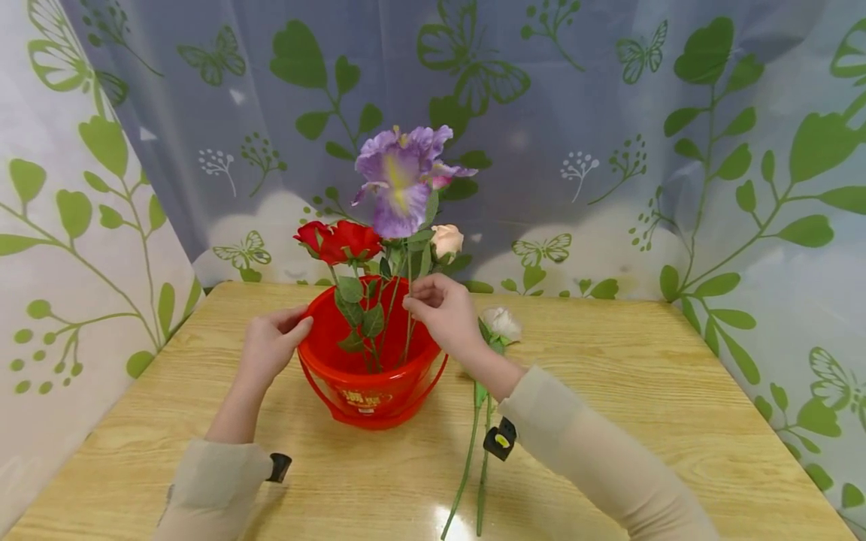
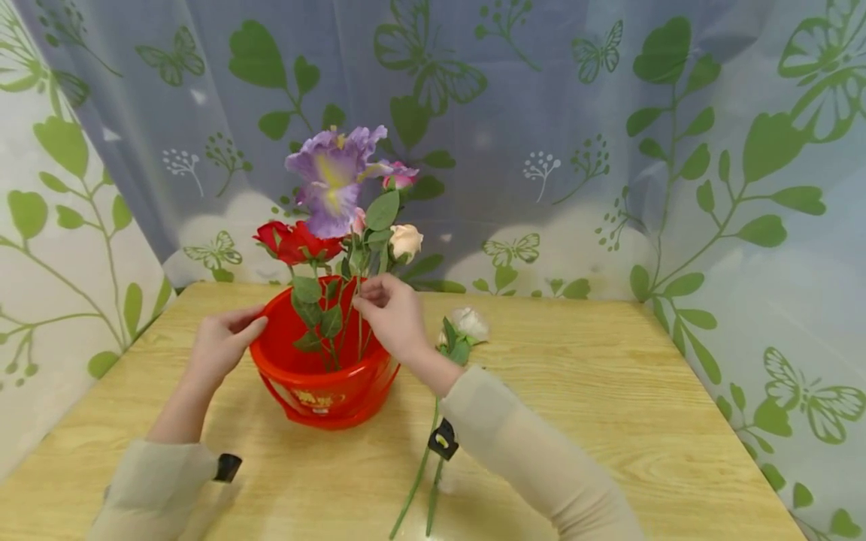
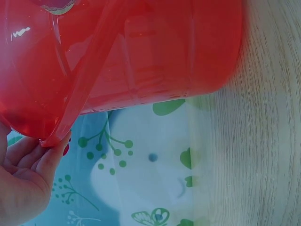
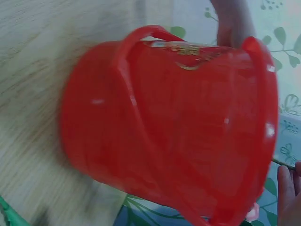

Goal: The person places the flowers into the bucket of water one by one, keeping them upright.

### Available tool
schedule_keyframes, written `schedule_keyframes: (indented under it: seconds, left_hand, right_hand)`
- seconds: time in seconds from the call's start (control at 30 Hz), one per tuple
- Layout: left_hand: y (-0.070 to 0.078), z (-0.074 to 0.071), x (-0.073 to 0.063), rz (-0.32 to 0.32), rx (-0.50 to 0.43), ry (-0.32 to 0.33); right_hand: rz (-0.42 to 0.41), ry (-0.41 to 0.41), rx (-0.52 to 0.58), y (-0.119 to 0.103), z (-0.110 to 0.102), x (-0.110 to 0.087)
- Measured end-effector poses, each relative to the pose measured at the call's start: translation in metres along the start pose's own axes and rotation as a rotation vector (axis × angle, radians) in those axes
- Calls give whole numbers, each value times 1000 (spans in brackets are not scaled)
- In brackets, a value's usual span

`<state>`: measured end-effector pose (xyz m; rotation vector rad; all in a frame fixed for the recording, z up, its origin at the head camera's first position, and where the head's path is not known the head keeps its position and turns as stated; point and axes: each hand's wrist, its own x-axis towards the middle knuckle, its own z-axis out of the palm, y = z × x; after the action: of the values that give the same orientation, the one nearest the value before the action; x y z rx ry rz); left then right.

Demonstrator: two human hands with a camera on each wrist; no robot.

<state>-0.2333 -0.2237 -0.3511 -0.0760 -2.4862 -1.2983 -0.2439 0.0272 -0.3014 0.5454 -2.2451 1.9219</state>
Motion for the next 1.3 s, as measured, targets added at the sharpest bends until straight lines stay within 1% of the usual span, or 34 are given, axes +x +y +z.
schedule_keyframes:
  seconds: [0.17,0.47,0.57,0.9,1.17,1.3]
  left_hand:
    - [0,1,0,-3,-8,2]
    - [-1,1,1,-15,-33,1]
    - [-1,1,1,-14,-25,2]
    - [0,1,0,-7,-25,6]
    - [0,1,-1,-9,-15,6]
    - [-1,1,0,-9,-17,4]
  right_hand:
    - [-4,-24,-82,10,4,-4]
    - [-2,-77,-159,16,5,-6]
    - [-6,-82,-189,17,5,-6]
    - [-7,-84,-215,16,8,-5]
    - [-21,-103,-285,16,11,-5]
    - [-41,-101,-309,16,12,-5]
